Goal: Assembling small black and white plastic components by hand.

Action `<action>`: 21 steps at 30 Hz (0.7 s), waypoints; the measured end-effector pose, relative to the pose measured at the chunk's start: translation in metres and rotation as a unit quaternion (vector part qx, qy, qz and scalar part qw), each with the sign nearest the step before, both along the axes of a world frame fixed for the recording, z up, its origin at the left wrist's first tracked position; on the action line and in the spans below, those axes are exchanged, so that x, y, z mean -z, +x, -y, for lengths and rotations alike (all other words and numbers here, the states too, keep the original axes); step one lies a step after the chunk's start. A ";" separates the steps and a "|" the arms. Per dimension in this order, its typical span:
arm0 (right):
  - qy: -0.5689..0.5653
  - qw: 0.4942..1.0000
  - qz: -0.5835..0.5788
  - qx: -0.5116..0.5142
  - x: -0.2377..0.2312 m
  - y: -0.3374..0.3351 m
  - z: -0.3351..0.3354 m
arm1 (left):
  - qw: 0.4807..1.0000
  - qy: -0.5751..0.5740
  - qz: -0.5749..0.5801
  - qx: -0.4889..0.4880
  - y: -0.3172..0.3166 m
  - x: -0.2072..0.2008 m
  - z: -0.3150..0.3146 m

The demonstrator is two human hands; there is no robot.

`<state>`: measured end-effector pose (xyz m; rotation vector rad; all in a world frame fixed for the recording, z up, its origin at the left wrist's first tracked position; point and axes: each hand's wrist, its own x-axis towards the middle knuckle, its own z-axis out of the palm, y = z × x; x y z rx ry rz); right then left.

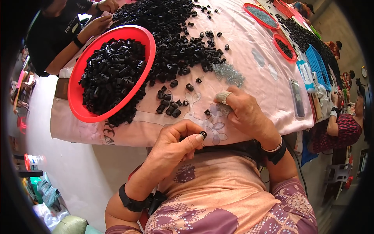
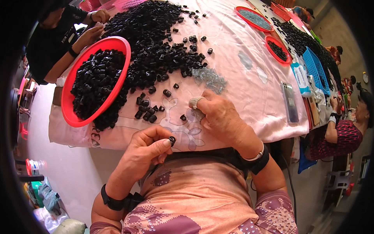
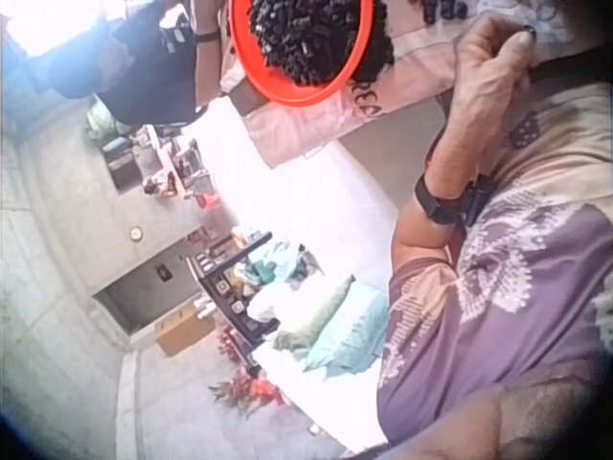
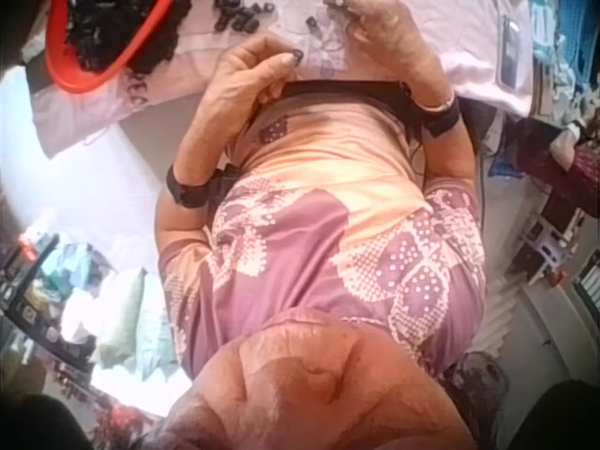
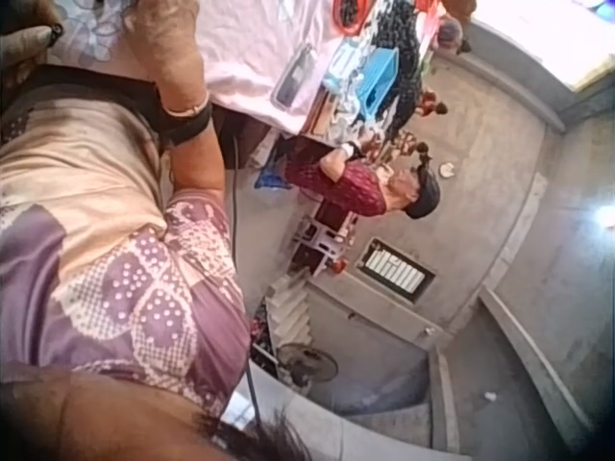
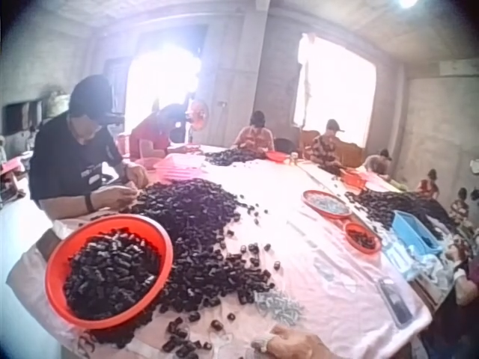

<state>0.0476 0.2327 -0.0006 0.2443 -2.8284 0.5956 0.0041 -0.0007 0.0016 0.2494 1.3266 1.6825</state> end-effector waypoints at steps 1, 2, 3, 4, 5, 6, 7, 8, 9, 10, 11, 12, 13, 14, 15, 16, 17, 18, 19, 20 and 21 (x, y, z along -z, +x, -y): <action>0.000 1.000 0.000 0.001 -0.002 0.000 0.003 | 1.000 0.001 -0.002 -0.003 0.000 0.001 0.000; -0.016 1.000 -0.002 -0.006 -0.004 0.000 0.009 | 1.000 0.002 -0.004 -0.007 0.000 0.001 0.000; -0.031 0.999 -0.004 -0.012 -0.005 0.001 0.014 | 1.000 0.002 -0.004 -0.007 0.000 0.002 0.001; -0.032 0.999 -0.005 -0.012 -0.002 0.000 0.016 | 1.000 0.001 -0.007 -0.007 0.000 0.003 0.001; -0.014 1.000 -0.002 -0.019 0.002 0.001 0.017 | 1.000 0.002 -0.009 -0.008 0.000 0.004 0.001; 0.004 1.000 0.001 -0.026 0.005 0.001 0.018 | 1.000 0.002 -0.010 -0.007 0.000 0.003 0.001; 0.004 1.000 0.001 -0.025 0.004 0.002 0.020 | 1.000 0.003 -0.010 -0.011 0.001 0.003 0.001; 0.008 0.999 0.000 -0.031 0.002 0.003 0.021 | 1.000 0.004 -0.011 -0.015 0.001 0.003 0.000; 0.012 0.999 0.000 -0.037 0.001 0.003 0.023 | 1.000 0.004 -0.011 -0.015 0.001 0.003 0.000; 0.012 0.999 -0.001 -0.037 0.003 0.002 0.024 | 1.000 0.005 -0.011 -0.016 0.000 0.003 0.000; 0.016 0.999 -0.009 -0.042 0.006 0.002 0.025 | 1.000 0.006 -0.010 -0.016 0.001 0.002 0.000; 0.019 0.999 -0.016 -0.047 0.008 0.002 0.026 | 1.000 0.005 -0.010 -0.016 0.001 0.002 0.000; 0.019 0.999 -0.016 -0.047 0.008 0.002 0.028 | 1.000 0.005 -0.014 -0.019 0.001 0.002 0.000; 0.013 0.998 -0.018 -0.052 0.009 0.001 0.031 | 1.000 0.006 -0.017 -0.021 0.001 0.002 0.000; 0.007 0.998 -0.019 -0.057 0.009 0.002 0.033 | 1.000 0.005 -0.016 -0.021 0.001 0.002 0.001; 0.006 0.998 -0.018 -0.057 0.009 0.002 0.033 | 0.999 0.004 -0.022 -0.023 0.000 0.003 0.001; -0.002 0.998 -0.024 -0.058 0.009 0.002 0.032 | 0.999 0.003 -0.028 -0.025 0.000 0.003 0.001; -0.009 0.998 -0.030 -0.058 0.009 0.002 0.031 | 0.999 0.003 -0.027 -0.024 -0.001 0.002 0.001; -0.010 0.998 -0.030 -0.058 0.009 0.002 0.029 | 0.999 -0.001 -0.028 -0.029 -0.001 0.001 0.001; -0.050 0.996 -0.035 -0.066 0.010 0.002 0.027 | 0.999 -0.005 -0.029 -0.034 -0.001 0.000 0.001; -0.091 0.992 -0.039 -0.073 0.010 0.002 0.025 | 0.999 -0.005 -0.028 -0.035 -0.002 0.000 0.001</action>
